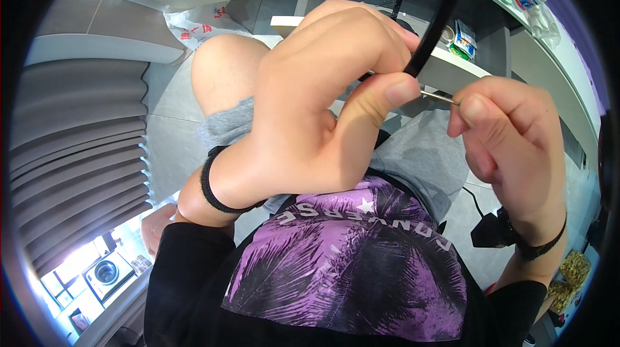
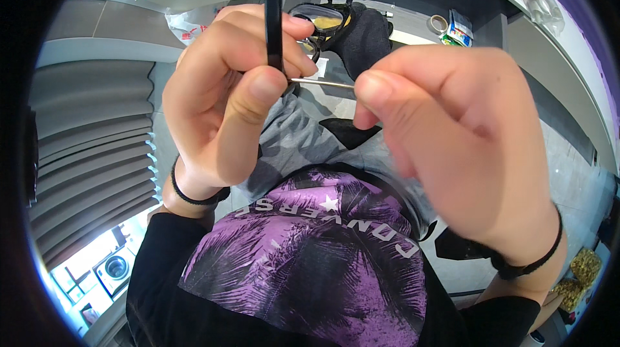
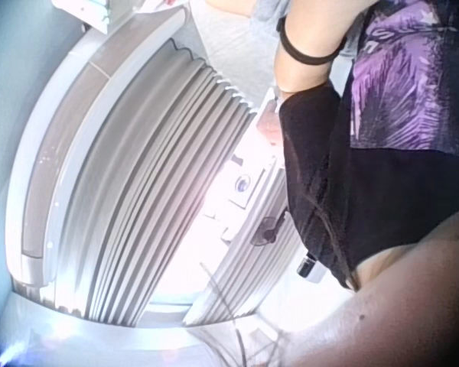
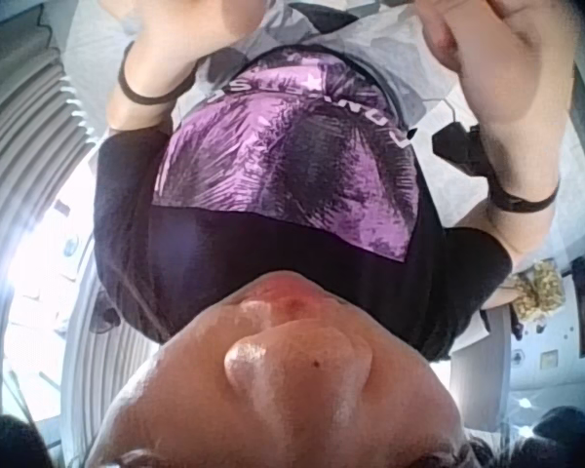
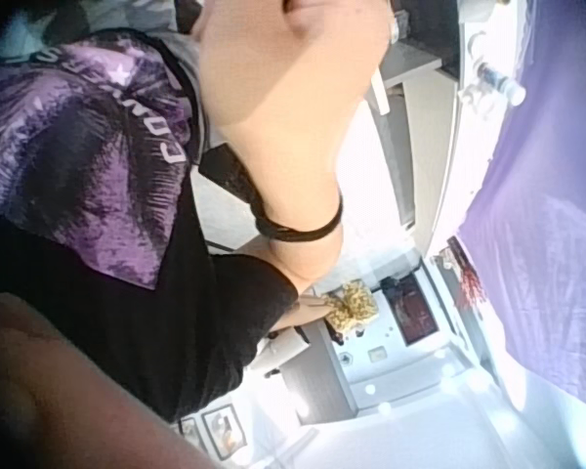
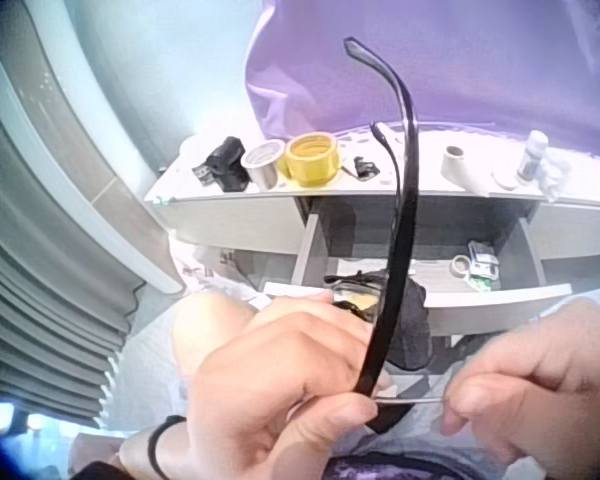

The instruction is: The person uses a small screwdriver to tighten or adjust the hinge screws of a pair of black glasses.

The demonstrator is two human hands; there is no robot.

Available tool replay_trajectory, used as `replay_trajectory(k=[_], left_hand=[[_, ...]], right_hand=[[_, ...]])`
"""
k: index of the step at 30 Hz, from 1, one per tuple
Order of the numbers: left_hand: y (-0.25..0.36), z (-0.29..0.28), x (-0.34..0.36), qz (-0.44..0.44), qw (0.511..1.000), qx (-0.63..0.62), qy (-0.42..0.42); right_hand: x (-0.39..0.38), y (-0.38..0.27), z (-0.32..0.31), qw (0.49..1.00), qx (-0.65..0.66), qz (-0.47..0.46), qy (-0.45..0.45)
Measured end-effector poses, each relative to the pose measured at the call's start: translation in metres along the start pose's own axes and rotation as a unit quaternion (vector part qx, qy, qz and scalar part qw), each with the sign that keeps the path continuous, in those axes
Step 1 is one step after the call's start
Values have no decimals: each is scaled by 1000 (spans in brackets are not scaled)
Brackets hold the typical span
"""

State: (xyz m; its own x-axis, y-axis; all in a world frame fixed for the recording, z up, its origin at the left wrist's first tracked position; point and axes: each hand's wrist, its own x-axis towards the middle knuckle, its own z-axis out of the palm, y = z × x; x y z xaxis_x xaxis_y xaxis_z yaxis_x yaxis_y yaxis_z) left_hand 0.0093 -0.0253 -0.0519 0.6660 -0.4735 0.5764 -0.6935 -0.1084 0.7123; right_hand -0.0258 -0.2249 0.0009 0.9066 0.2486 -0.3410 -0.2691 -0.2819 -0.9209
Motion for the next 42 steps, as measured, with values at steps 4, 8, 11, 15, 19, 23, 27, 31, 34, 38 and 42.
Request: replay_trajectory(k=[4, 8, 11, 15, 19, 23, 27, 31, 34, 38, 42], left_hand=[[3, -2, 4, 59, 994, 87, -30], [-2, -6, 8, 128, 981, 141, -32], [-9, -7, 9, 98, 991, 81, -34], [2, -2, 5, -92, 985, -141, 30], [4, -6, 3, -219, 909, -346, 78], [9, -9, 3, -271, 856, -436, 64], [11, -5, 3, -262, 838, -477, 43], [18, -4, 4, -268, 833, -484, 30], [24, -4, 4, -293, 833, -469, 29], [26, -4, 4, -294, 837, -462, 24], [28, -5, 4, -297, 843, -449, 19]], right_hand=[[5, -5, -10, 994, 63, 84, -36], [9, -4, -15, 974, 139, 154, -89], [10, -8, -14, 977, 127, 143, -90], [2, -10, -7, 999, 19, 5, -33], [-11, -2, 5, 966, -166, -150, 131], [-14, 1, -11, 891, -282, -341, 101], [-21, -11, -15, 837, -402, -361, 83], [-27, -11, -8, 817, -432, -369, 101], [-25, -8, -12, 773, -469, -414, 105], [-26, -4, -10, 739, -507, -433, 95], [-27, -6, -7, 729, -508, -446, 103]])
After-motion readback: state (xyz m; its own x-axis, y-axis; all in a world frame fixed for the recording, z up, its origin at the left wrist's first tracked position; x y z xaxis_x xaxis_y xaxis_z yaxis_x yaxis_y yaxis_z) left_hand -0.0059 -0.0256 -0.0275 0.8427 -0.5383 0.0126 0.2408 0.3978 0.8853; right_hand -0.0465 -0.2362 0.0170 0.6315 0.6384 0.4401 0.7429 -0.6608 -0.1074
